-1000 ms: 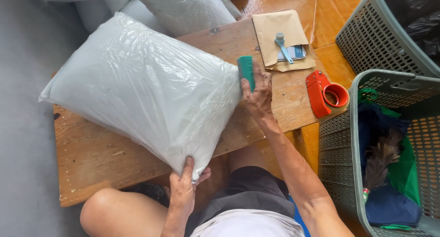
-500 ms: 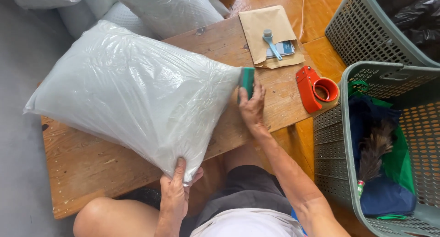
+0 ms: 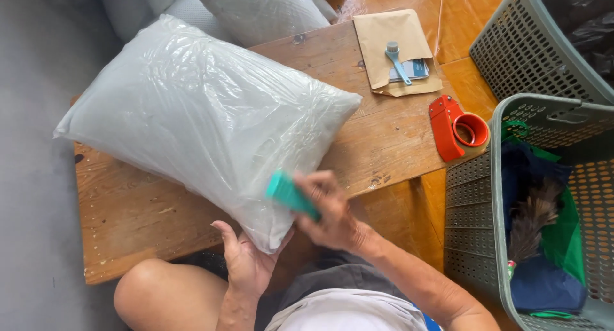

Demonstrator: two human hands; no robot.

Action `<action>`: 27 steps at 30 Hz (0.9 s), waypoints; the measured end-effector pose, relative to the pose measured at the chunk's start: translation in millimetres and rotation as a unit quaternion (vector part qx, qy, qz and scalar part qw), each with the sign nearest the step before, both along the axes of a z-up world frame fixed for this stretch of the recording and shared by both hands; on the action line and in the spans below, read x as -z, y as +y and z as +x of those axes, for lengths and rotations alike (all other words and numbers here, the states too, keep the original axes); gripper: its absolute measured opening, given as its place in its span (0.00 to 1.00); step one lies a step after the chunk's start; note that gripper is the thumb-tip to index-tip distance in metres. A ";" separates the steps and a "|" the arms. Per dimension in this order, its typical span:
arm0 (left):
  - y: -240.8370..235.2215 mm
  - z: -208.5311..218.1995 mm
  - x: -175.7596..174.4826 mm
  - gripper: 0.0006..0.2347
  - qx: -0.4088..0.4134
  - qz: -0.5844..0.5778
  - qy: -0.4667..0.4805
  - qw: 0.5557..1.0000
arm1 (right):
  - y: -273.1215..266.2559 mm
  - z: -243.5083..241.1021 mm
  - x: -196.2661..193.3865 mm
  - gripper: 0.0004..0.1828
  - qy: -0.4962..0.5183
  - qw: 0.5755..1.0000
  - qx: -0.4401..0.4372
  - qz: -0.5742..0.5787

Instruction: The person uses a green brush to scrub the surface of a white pillow wrapped in clear plastic. The pillow is placed on a wooden table, and the person repeatedly brushes different areas of the pillow's surface.

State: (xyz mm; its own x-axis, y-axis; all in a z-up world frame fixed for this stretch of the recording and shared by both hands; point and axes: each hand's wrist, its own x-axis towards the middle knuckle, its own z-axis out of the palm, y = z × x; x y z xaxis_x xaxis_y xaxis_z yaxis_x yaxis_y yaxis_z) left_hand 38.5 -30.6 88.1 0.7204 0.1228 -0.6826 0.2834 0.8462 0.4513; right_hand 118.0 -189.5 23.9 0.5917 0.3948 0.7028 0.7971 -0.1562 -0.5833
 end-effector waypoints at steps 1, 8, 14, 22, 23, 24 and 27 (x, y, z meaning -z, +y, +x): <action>1.3 -1.3 7.1 0.48 -0.006 -0.003 -0.003 1.000 | 0.2 16.2 1.4 0.35 -0.003 1.000 -0.006 -0.003; 8.5 -14.9 61.3 0.44 -0.076 -0.061 -0.190 0.977 | 13.5 -0.5 -33.5 0.38 0.004 0.996 -0.021 -0.085; 10.6 -21.7 79.1 0.42 -0.035 -0.138 -0.304 0.942 | 12.4 -2.5 -38.5 0.37 0.026 0.991 -0.049 -0.121; 17.2 -25.8 99.2 0.44 -0.059 -0.183 -0.183 0.964 | 30.7 -25.1 -71.8 0.36 -0.051 0.943 -0.144 -0.295; 15.9 -23.6 82.2 0.43 -0.078 -0.207 -0.142 0.965 | 33.9 -25.1 -71.0 0.39 -0.077 0.949 -0.133 -0.275; 14.2 -21.4 65.0 0.43 -0.096 -0.230 -0.101 0.963 | 36.7 -25.2 -70.4 0.43 -0.103 0.954 -0.122 -0.255; 9.8 -24.3 84.5 0.43 -0.037 -0.233 -0.353 0.906 | 62.5 -6.4 -91.6 0.30 -0.149 0.946 0.015 -0.288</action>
